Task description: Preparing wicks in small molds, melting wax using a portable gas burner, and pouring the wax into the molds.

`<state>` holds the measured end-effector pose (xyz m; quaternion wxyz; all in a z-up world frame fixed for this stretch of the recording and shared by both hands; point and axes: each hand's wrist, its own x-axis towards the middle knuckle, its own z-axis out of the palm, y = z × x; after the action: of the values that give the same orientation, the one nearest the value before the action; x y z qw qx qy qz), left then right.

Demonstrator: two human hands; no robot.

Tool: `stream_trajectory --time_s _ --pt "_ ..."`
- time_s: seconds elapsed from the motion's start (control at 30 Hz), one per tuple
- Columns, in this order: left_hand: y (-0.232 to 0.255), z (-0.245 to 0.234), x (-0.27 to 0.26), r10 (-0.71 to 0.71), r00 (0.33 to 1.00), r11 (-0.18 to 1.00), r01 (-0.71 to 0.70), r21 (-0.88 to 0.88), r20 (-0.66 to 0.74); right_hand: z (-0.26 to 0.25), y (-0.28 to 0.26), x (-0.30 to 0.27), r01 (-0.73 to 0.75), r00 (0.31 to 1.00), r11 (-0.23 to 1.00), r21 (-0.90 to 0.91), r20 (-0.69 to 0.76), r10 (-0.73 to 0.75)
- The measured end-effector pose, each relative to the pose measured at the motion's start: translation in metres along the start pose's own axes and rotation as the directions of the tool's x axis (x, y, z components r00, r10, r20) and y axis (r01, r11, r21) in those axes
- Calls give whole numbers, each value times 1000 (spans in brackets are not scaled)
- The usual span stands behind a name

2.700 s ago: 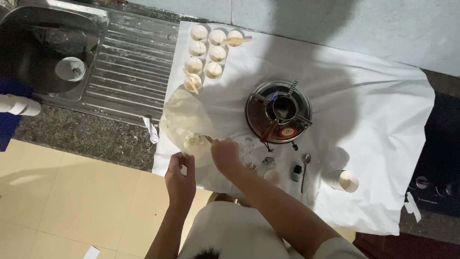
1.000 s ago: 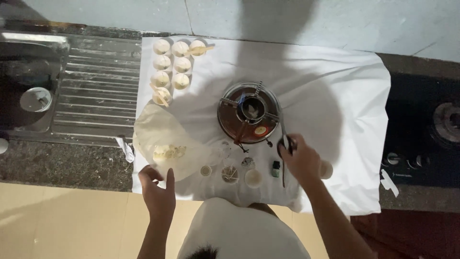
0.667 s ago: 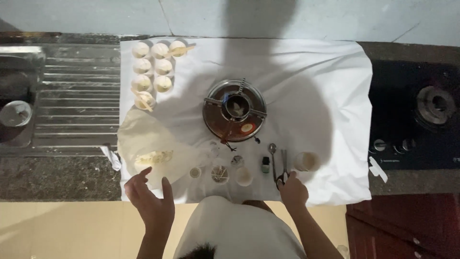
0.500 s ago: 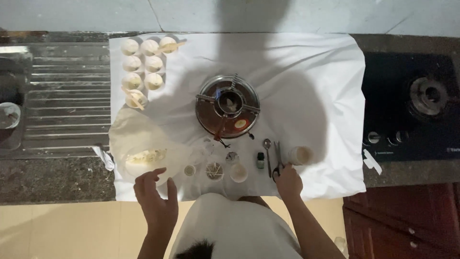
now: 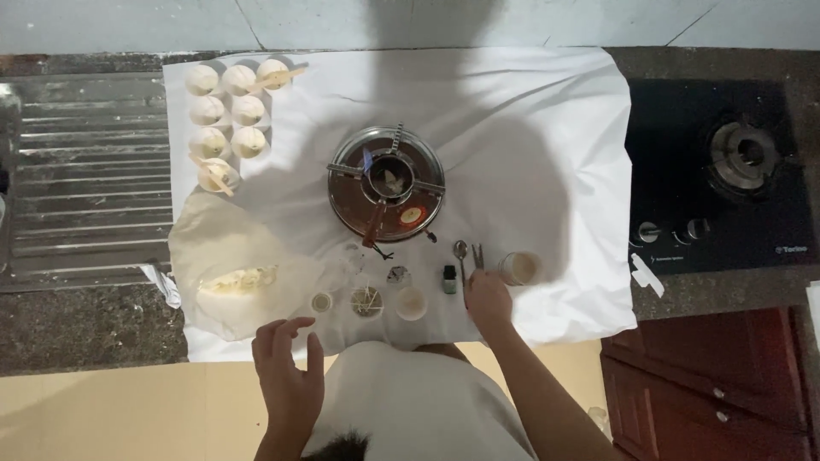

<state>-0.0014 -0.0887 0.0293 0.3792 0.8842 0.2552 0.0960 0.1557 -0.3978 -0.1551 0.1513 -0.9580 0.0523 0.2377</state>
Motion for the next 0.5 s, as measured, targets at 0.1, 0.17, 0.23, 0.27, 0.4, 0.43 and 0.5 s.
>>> stream_trajectory --time_s 0.1,0.17,0.23,0.27,0.4,0.43,0.5 --pt "0 1 -4 35 999 999 -34 12 -24 -2 -7 7 -70 981 980 -187 167 102" --pt "-5 0 -5 34 999 999 -33 20 -25 -1 -9 11 -115 970 976 -185 190 151" --pt "-9 0 -4 31 999 999 -30 29 -26 -4 -15 10 -159 956 970 -186 215 198" --pt "-11 0 -3 50 998 998 -49 28 -33 -8 -19 7 -160 954 974 -158 229 194" --pt "-5 0 -1 48 998 999 -48 15 -45 -10 -26 3 -212 945 970 -123 228 235" --pt "-5 1 0 48 998 999 -48 14 -48 -8 -25 4 -209 946 970 -124 226 232" --pt "-3 2 1 77 996 997 -78 -19 -43 -3 -22 5 -167 964 984 -64 198 176"
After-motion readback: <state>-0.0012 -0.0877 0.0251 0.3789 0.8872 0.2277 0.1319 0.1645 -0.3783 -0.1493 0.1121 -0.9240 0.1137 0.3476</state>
